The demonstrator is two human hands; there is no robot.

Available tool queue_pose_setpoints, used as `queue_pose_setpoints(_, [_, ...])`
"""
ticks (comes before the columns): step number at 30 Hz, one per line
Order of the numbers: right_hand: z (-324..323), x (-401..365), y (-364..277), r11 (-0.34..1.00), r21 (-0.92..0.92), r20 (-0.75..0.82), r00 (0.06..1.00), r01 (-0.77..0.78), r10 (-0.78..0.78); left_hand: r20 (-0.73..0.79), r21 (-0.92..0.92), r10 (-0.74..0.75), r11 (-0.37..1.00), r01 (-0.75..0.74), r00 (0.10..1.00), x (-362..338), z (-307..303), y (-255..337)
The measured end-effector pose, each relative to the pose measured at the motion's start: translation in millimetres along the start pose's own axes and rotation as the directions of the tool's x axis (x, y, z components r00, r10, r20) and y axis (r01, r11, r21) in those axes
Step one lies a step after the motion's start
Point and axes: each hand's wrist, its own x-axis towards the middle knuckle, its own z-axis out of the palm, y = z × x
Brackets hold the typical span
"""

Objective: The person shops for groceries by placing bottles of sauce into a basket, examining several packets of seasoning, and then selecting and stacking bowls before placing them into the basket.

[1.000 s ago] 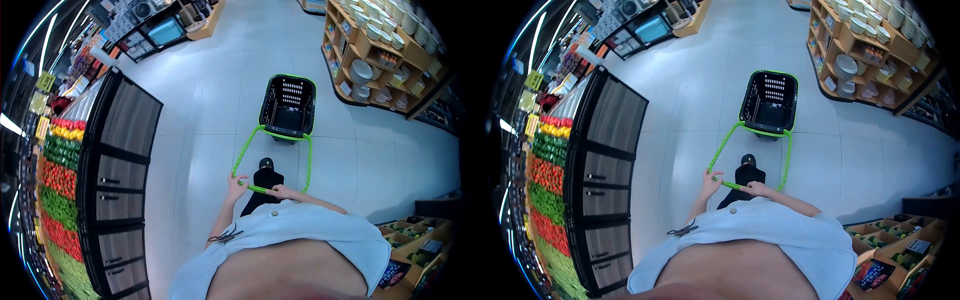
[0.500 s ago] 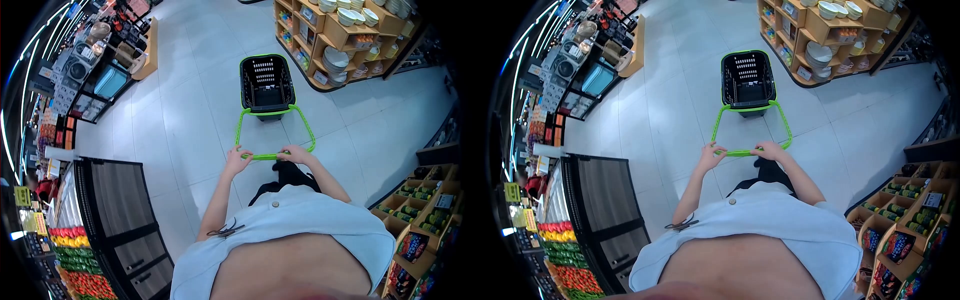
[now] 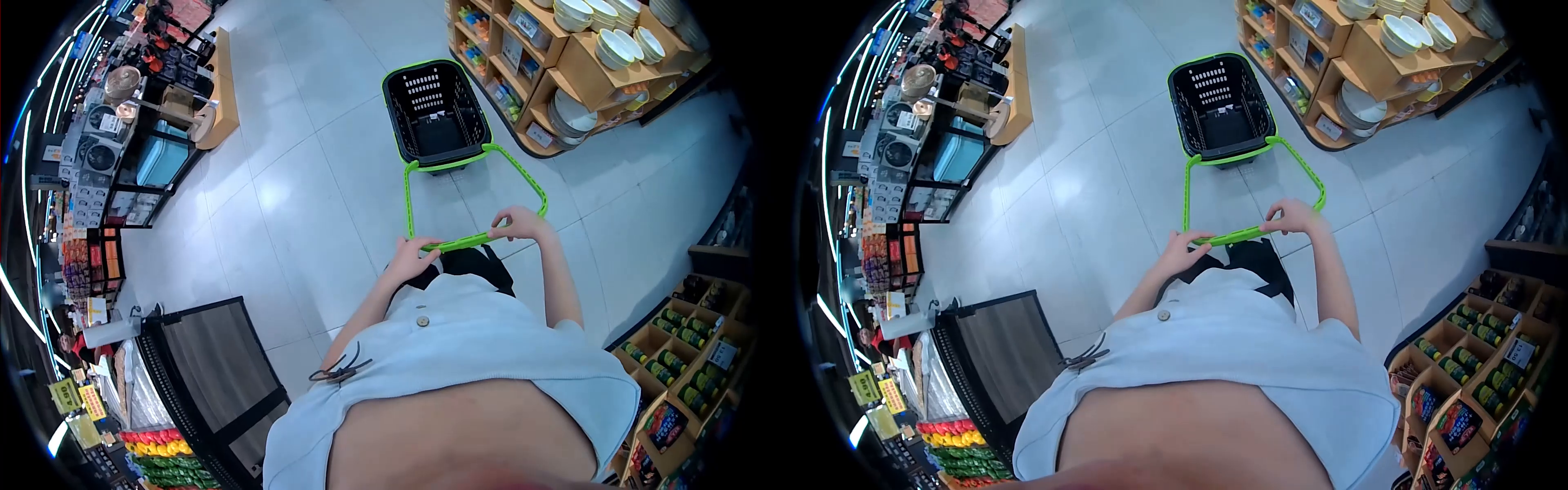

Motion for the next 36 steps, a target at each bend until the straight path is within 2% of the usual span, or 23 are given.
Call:
queue_pose_setpoints(1, [-13.0,6.5,-7.8,0.998,0.067,-0.056,0.998,-0.021,0.025,0.034,-0.009,0.008,1.0,-0.008,0.999,16.8,-14.5,0.0])
queue_pose_setpoints(2, [-26.5,15.1,-12.4,0.999,0.044,-0.094,0.995,-0.026,0.03,0.07,-0.017,0.017,1.0,-0.015,0.997,33.7,-29.2,-0.8])
queue_pose_setpoints(5, [-61.8,45.1,-15.5,0.999,-0.02,-0.211,0.976,-0.05,0.045,0.195,-0.158,0.172,0.977,-0.142,0.965,89.0,-61.4,-15.6])
queue_pose_setpoints(6, [-69.3,53.2,-17.2,0.997,-0.04,-0.258,0.965,-0.061,0.049,0.167,-0.157,0.248,0.962,-0.222,0.954,105.7,-67.1,-23.8])
queue_pose_setpoints(10, [-76.0,75.9,-41.0,0.968,-0.166,-0.397,0.912,-0.186,0.108,0.364,-0.218,0.234,0.962,-0.162,0.902,151.3,-101.8,-58.7])
queue_pose_setpoints(11, [-82.2,96.3,-46.1,0.973,-0.127,-0.445,0.888,-0.192,0.117,0.405,-0.226,0.228,0.963,-0.145,0.885,170.2,-115.5,-71.1])
queue_pose_setpoints(13, [-76.5,116.7,-63.2,0.978,-0.038,-0.534,0.831,-0.205,0.153,0.41,-0.212,0.274,0.956,-0.202,0.87,186.2,-137.7,-96.4])
queue_pose_setpoints(17, [-94.7,149.3,-102.8,0.984,-0.064,-0.698,0.713,-0.164,0.073,0.316,-0.208,0.427,0.902,-0.378,0.847,218.5,-178.8,-118.5])
queue_pose_setpoints(18, [-108.9,176.2,-108.1,0.985,-0.068,-0.718,0.693,-0.159,0.062,0.285,-0.212,0.439,0.896,-0.39,0.852,236.4,-190.5,-129.1])
queue_pose_setpoints(19, [-115.4,186.2,-114.9,0.985,-0.067,-0.748,0.661,-0.158,0.055,0.328,-0.223,0.414,0.907,-0.356,0.849,249.4,-200.8,-131.8])
queue_pose_setpoints(22, [-134.4,201.6,-132.7,0.986,-0.034,-0.79,0.609,-0.165,0.075,0.452,-0.203,0.319,0.946,-0.252,0.833,280.5,-231.8,-123.9])
queue_pose_setpoints(25, [-163.0,224.3,-142.8,0.987,-0.021,-0.805,0.588,-0.159,0.077,0.457,-0.143,0.337,0.941,-0.306,0.823,324.2,-240.3,-138.5])
queue_pose_setpoints(28, [-189.8,243.3,-143.7,0.985,-0.034,-0.833,0.55,-0.168,0.065,0.479,-0.054,0.412,0.895,-0.442,0.775,362.5,-229.9,-160.3])
queue_pose_setpoints(31, [-219.9,266.7,-135.0,0.991,-0.061,-0.879,0.477,-0.121,0.004,0.523,-0.095,0.346,0.932,-0.35,0.779,401.8,-223.2,-162.5])
queue_pose_setpoints(33, [-239.7,276.3,-130.6,0.991,-0.039,-0.88,0.474,-0.126,0.026,0.554,-0.074,0.327,0.935,-0.346,0.766,425.0,-235.9,-149.1])
queue_pose_setpoints(36, [-269.6,292.1,-126.3,0.992,-0.038,-0.881,0.473,-0.121,0.024,0.488,-0.143,0.344,0.938,-0.316,0.802,448.8,-238.7,-141.6])
